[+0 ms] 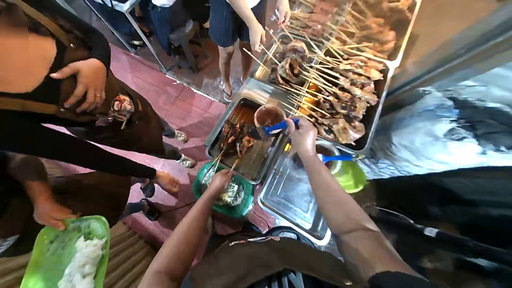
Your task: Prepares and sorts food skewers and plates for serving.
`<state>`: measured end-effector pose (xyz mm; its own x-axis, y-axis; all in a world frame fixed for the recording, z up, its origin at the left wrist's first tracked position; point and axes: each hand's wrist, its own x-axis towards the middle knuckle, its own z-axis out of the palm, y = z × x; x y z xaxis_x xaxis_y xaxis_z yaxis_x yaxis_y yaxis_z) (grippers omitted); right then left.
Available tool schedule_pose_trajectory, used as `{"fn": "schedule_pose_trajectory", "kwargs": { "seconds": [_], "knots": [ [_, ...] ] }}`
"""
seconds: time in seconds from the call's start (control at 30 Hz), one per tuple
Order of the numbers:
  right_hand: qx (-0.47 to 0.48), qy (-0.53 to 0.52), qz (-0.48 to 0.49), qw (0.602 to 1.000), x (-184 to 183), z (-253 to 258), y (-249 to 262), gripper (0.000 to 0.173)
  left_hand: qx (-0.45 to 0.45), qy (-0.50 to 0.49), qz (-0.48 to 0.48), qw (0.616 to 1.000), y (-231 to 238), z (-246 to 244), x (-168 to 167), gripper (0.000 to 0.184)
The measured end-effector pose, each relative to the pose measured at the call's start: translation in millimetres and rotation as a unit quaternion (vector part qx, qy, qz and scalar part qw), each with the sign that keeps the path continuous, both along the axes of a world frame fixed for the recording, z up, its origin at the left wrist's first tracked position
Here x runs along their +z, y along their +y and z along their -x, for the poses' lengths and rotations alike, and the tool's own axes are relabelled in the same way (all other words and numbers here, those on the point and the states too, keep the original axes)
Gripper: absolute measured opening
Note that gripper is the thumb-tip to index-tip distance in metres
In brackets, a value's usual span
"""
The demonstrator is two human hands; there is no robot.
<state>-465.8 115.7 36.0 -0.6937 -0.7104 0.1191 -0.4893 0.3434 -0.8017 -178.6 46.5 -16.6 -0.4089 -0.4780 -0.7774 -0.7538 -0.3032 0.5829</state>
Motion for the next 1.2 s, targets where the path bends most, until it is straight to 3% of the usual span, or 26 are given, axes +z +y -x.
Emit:
{"fn": "schedule_pose_trajectory", "kwargs": {
  "seconds": [0.1,0.27,0.33,0.4,0.47,0.53,0.6,0.67,0.77,0.83,0.9,0.97,1.03,1.1,1.2],
  "knots": [
    [-0.05,-0.16,-0.053,0.984,-30,-10,-6,0.03,0.09,0.063,-0.111,0.988,3,-6,-3,0.028],
    [-0.038,-0.104,-0.135,0.985,-63,-4,-14,0.033,0.082,0.038,-0.136,0.987,2,-16,-25,0.028],
    [-0.018,-0.062,-0.122,0.99,-59,-6,-11,0.033,0.038,0.007,-0.093,0.995,2,-16,-28,0.028],
    [0.074,-0.026,-0.149,0.986,-57,-20,-7,0.036,-0.075,-0.049,0.003,0.996,0,-15,-28,0.032],
    [0.178,0.026,-0.187,0.966,-64,-39,-5,0.042,-0.171,-0.1,0.077,0.977,-1,-11,-22,0.039],
    [0.236,0.068,-0.216,0.945,-66,-50,-7,0.042,-0.212,-0.164,0.128,0.955,3,-3,-11,0.042],
    [0.234,0.064,-0.205,0.948,-58,-52,-1,0.038,-0.228,-0.195,0.159,0.941,8,0,-3,0.041],
    [0.172,0.033,-0.135,0.975,-41,-45,9,0.034,-0.228,-0.19,0.163,0.941,8,-1,2,0.04],
    [0.086,0.003,0.001,0.996,-23,-26,28,0.029,-0.173,-0.1,0.137,0.97,10,-13,7,0.037],
    [0.07,-0.004,0.038,0.997,-20,-18,38,0.028,-0.106,-0.022,0.073,0.991,13,-24,6,0.034],
    [0.082,0.012,0.009,0.997,-20,-23,39,0.027,-0.012,0.038,-0.031,0.999,21,-31,-2,0.03],
    [0.127,0.024,-0.111,0.985,-22,-42,35,0.031,0.079,0.073,-0.128,0.986,29,-33,-10,0.028],
    [0.212,0.045,-0.223,0.95,-36,-68,33,0.036,0.144,0.072,-0.174,0.972,33,-32,-19,0.028],
    [0.287,0.072,-0.224,0.928,-55,-93,44,0.036,0.189,0.072,-0.198,0.959,35,-31,-24,0.028],
    [0.31,0.109,-0.118,0.937,-58,-111,70,0.029,0.243,0.076,-0.227,0.94,37,-33,-25,0.031]
  ]
}}
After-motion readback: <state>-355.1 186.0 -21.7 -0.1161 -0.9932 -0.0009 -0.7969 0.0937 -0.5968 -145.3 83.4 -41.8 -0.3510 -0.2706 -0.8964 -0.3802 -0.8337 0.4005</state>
